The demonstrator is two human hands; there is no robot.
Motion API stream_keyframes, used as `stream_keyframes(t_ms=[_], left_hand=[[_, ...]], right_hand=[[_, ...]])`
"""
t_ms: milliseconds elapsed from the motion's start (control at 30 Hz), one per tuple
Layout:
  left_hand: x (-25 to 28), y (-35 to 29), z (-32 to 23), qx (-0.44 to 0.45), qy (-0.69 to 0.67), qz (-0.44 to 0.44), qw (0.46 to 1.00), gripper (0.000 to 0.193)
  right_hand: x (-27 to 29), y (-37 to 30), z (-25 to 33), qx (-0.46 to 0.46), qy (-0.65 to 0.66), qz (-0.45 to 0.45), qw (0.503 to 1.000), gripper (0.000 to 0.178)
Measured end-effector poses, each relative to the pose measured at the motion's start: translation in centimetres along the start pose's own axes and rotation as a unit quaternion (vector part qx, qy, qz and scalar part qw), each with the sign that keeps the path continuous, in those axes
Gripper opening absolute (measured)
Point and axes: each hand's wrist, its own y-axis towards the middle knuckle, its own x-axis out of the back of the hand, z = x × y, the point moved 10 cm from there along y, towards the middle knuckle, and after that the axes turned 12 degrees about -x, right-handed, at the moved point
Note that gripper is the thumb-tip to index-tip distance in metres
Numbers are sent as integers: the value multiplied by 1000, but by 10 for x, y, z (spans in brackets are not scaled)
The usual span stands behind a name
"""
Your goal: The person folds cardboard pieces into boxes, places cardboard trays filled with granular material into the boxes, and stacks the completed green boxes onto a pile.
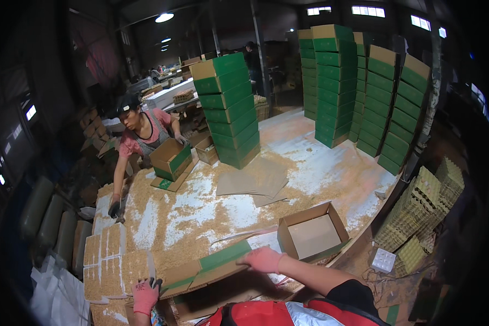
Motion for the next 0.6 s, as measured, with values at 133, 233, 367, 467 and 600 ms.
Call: stream_keyframes(t_ms=[133, 233, 367, 467, 600], left_hand=[[18, 11, -147, -288, -88, -51, 952, 47], [26, 17, -145, -256, 17, -114, 960, 49], [33, 6, -170, -310, 86, -185, 929, 52], [13, -17, -169, -336, 85, -168, 923, 47], [32, -63, -236, -543, 56, -84, 834, 28]], right_hand=[[38, 31, -21, -55, -23, 137, 989, 53], [96, 17, 56, 37, -107, -77, 991, 67], [72, 48, 46, 74, -32, -73, 994, 73], [92, 62, 58, 53, -54, -100, 992, 78], [170, 57, 152, 175, -115, -338, 918, 89]])
